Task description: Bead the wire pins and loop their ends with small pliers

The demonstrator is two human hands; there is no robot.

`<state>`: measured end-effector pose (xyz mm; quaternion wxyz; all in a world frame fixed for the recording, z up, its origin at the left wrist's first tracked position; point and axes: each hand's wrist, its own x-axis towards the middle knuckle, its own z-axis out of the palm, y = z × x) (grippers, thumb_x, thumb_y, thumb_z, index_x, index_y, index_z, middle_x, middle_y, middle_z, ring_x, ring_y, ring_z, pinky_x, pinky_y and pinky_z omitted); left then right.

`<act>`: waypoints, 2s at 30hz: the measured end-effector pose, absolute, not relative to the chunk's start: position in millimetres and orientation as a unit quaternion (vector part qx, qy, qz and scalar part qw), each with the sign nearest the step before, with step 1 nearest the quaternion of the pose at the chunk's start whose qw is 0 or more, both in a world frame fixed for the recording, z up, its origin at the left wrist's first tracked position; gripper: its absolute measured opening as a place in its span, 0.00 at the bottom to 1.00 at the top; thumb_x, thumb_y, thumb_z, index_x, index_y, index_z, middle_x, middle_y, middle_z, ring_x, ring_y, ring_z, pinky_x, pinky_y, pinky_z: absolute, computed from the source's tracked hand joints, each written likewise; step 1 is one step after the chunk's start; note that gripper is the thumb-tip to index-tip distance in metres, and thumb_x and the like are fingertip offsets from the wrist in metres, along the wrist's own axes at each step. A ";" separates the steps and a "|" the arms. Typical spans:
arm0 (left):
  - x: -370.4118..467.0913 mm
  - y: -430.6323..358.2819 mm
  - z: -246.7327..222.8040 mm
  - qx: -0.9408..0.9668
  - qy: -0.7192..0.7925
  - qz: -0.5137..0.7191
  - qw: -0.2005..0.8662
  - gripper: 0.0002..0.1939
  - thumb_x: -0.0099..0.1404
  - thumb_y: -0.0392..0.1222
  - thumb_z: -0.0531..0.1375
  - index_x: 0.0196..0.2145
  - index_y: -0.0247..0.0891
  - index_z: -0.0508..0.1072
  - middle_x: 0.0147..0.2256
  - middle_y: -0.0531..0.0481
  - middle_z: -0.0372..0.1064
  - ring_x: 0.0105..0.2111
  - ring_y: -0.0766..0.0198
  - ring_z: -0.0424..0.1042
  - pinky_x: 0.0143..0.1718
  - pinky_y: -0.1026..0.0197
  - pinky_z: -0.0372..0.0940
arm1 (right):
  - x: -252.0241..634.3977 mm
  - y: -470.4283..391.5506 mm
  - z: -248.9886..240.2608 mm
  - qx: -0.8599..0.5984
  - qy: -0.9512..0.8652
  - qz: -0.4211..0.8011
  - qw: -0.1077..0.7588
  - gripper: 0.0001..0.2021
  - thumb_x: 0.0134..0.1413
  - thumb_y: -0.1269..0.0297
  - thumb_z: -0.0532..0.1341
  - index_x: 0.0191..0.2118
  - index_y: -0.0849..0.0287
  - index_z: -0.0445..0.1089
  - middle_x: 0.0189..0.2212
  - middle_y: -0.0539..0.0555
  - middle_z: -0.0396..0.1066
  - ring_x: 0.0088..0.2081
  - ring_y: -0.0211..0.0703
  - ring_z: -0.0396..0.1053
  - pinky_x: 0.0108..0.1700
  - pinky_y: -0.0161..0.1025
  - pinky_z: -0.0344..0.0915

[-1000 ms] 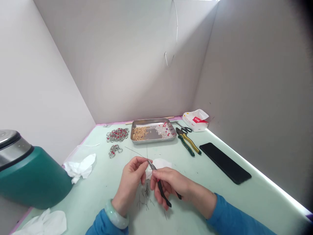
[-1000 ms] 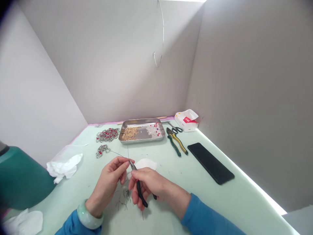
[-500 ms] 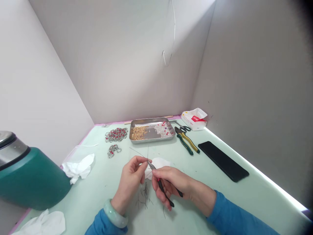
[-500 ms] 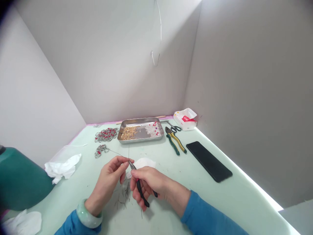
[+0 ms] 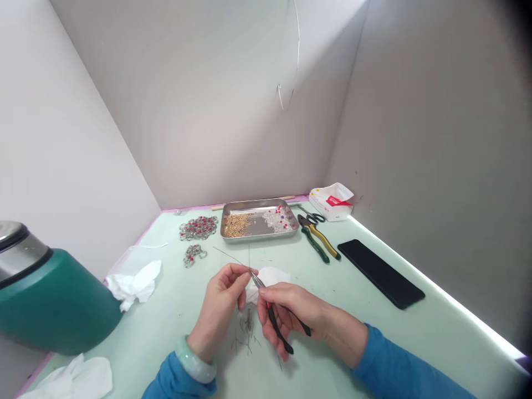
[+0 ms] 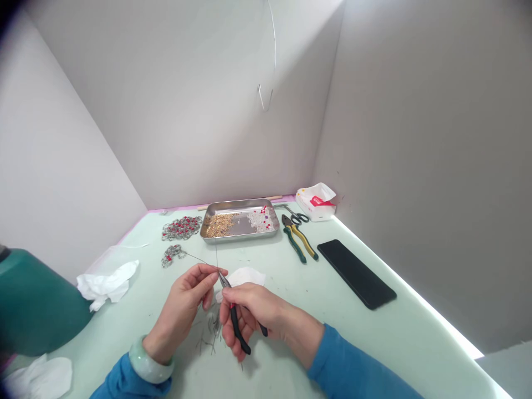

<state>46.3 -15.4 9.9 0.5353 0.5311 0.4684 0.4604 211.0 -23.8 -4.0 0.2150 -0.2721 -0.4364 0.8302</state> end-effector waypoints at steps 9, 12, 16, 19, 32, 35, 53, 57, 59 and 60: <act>46.3 -15.1 7.2 0.564 0.481 0.466 0.483 0.08 0.57 0.44 0.59 0.31 0.36 0.70 0.31 0.49 0.72 0.14 0.74 0.55 0.17 0.66 0.56 | 210.7 -22.5 -3.7 -0.273 -0.423 0.838 0.213 0.18 0.57 0.55 0.47 0.27 0.65 0.64 0.16 0.54 0.68 0.15 0.41 0.67 0.17 0.37 0.65; 46.7 -15.7 8.1 0.571 0.488 0.468 0.465 0.08 0.56 0.44 0.60 0.32 0.36 0.71 0.32 0.48 0.73 0.15 0.73 0.56 0.17 0.66 0.56 | 211.4 -21.9 -1.5 -0.275 -0.417 0.842 0.204 0.18 0.58 0.57 0.46 0.27 0.64 0.64 0.16 0.54 0.67 0.15 0.41 0.66 0.16 0.37 0.65; 45.4 -17.2 7.9 0.596 0.499 0.454 0.436 0.09 0.56 0.44 0.59 0.33 0.37 0.73 0.21 0.52 0.68 0.15 0.71 0.57 0.17 0.67 0.55 | 215.5 -20.5 2.8 -0.277 -0.408 0.851 0.181 0.18 0.57 0.57 0.46 0.28 0.64 0.64 0.16 0.54 0.67 0.15 0.40 0.66 0.18 0.38 0.66; 42.8 -17.4 5.7 0.629 0.497 0.444 0.400 0.08 0.57 0.43 0.59 0.33 0.39 0.74 0.20 0.54 0.67 0.16 0.70 0.57 0.19 0.66 0.55 | 220.5 -19.0 5.9 -0.274 -0.403 0.858 0.163 0.18 0.58 0.57 0.46 0.28 0.64 0.64 0.16 0.54 0.67 0.15 0.41 0.66 0.17 0.37 0.65; 41.0 -15.6 0.5 0.642 0.493 0.436 0.392 0.07 0.58 0.43 0.58 0.33 0.41 0.74 0.19 0.55 0.64 0.16 0.69 0.56 0.18 0.66 0.53 | 216.9 -22.6 7.0 -0.294 -0.413 0.844 0.176 0.17 0.58 0.58 0.47 0.25 0.63 0.64 0.13 0.50 0.64 0.14 0.39 0.64 0.16 0.36 0.64; 41.7 -15.9 1.9 0.657 0.495 0.421 0.382 0.07 0.59 0.43 0.57 0.33 0.40 0.72 0.18 0.56 0.62 0.16 0.69 0.57 0.19 0.67 0.54 | 214.8 -23.5 7.6 -0.299 -0.417 0.838 0.184 0.17 0.57 0.59 0.47 0.25 0.63 0.63 0.13 0.50 0.64 0.14 0.38 0.63 0.15 0.36 0.64; 46.5 -17.2 8.4 0.553 0.452 0.461 0.526 0.10 0.62 0.45 0.55 0.31 0.36 0.70 0.11 0.60 0.54 0.13 0.74 0.50 0.18 0.69 0.49 | 197.8 -31.7 5.6 -0.384 -0.522 0.725 0.234 0.16 0.58 0.62 0.44 0.24 0.61 0.60 0.11 0.48 0.62 0.10 0.34 0.60 0.11 0.28 0.53; 45.8 -17.9 8.6 0.503 0.426 0.462 0.593 0.11 0.63 0.46 0.55 0.31 0.35 0.69 0.10 0.62 0.51 0.13 0.75 0.47 0.19 0.69 0.47 | 196.6 -32.0 3.9 -0.394 -0.542 0.702 0.241 0.15 0.58 0.61 0.44 0.24 0.60 0.59 0.11 0.47 0.60 0.10 0.34 0.58 0.12 0.29 0.54; 45.1 -18.0 9.1 0.487 0.415 0.456 0.619 0.11 0.63 0.46 0.54 0.31 0.35 0.69 0.10 0.61 0.51 0.13 0.75 0.46 0.19 0.69 0.45 | 197.2 -32.5 3.6 -0.409 -0.559 0.682 0.236 0.15 0.58 0.60 0.45 0.24 0.60 0.59 0.11 0.46 0.60 0.11 0.34 0.57 0.13 0.30 0.54; 44.5 -17.9 9.4 0.482 0.410 0.452 0.628 0.11 0.64 0.45 0.54 0.31 0.34 0.69 0.10 0.61 0.51 0.13 0.75 0.46 0.19 0.69 0.45 | 197.8 -33.1 3.9 -0.421 -0.569 0.667 0.231 0.16 0.58 0.60 0.45 0.24 0.59 0.59 0.11 0.46 0.60 0.11 0.34 0.57 0.13 0.30 0.54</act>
